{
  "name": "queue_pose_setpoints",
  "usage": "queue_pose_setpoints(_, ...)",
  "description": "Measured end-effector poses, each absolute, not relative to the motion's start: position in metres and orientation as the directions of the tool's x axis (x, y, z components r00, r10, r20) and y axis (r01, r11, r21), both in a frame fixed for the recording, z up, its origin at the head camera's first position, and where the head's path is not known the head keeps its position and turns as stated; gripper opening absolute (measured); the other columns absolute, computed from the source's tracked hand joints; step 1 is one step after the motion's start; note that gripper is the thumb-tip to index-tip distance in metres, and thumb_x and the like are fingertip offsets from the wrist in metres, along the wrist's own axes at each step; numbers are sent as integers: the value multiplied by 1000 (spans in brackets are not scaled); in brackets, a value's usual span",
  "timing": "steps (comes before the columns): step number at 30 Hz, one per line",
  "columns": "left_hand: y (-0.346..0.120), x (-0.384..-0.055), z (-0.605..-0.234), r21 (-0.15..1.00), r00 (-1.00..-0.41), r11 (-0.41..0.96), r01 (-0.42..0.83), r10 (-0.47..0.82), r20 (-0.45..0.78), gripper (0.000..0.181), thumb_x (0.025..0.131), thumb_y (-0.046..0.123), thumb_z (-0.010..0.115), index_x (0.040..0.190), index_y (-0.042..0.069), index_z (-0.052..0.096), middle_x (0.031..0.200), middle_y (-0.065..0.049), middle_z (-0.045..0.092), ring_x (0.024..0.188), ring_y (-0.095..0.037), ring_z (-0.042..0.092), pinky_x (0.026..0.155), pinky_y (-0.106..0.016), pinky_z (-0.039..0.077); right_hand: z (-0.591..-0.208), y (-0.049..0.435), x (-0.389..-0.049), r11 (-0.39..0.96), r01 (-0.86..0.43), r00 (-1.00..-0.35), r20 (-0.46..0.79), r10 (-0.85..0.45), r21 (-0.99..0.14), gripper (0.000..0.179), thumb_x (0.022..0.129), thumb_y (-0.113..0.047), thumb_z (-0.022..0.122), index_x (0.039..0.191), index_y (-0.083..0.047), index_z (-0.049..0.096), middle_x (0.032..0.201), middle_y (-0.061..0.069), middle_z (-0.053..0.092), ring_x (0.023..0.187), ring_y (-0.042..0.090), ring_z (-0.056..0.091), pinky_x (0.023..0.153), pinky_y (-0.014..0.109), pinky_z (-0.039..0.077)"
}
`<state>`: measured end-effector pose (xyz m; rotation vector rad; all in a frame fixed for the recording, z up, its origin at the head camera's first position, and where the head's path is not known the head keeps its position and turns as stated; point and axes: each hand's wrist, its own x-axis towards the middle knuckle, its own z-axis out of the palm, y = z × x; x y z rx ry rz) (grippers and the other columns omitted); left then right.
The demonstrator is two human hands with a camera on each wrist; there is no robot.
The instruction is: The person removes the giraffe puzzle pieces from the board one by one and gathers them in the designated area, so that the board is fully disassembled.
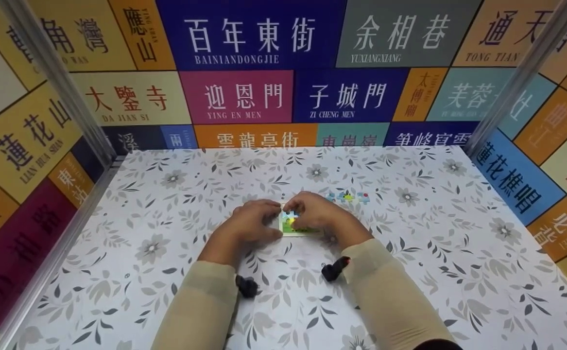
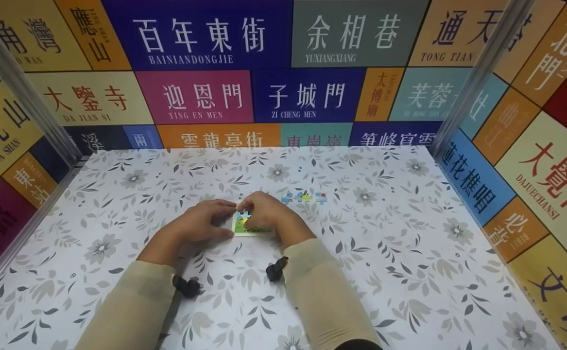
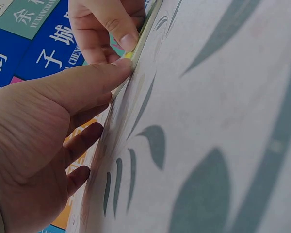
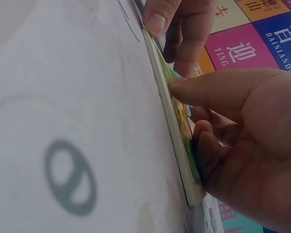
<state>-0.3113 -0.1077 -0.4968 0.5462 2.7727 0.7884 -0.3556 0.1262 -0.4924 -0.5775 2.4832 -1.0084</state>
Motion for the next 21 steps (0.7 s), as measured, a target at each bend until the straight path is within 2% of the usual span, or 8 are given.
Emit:
queue_pose_setpoints(3,-108,-311,-496,536,-907,787,306,412,-87,66,92,42,81,153,27,61,163,12,53,159,-22,38,132,-56,24,-492,127,-354,637,-235,-833,-185,-521,-734,43,87,-5,82,128,-15,75,131,7,69,120,27,64,108,49,55)
queue_pose_setpoints(10,-108,-312,-497,543,-906,784,300,412,-94,65,92,42,81,153,27,61,163,12,53,159,-22,39,133,-57,24,-492,129,-353,635,-228,-838,-182,-514,-738,37,93,-6,80,128,-15,77,131,6,74,122,27,67,109,48,55)
queue_pose_setpoints(17,-108,-313,-496,545,-907,789,284,404,-114,66,92,43,82,152,27,62,163,14,52,160,-21,38,133,-55,24,-487,130,-353,676,-260,-829,-199,-523,-690,35,96,-10,77,131,-14,77,119,6,77,99,19,68,91,39,59)
queue_pose_setpoints(21,-107,-314,-495,542,-906,794,276,403,-128,65,91,42,82,151,27,63,164,15,51,160,-21,36,134,-56,22,-483,132,-350,694,-241,-842,-209,-497,-678,33,96,-14,78,129,-17,77,117,3,76,99,18,68,92,40,58)
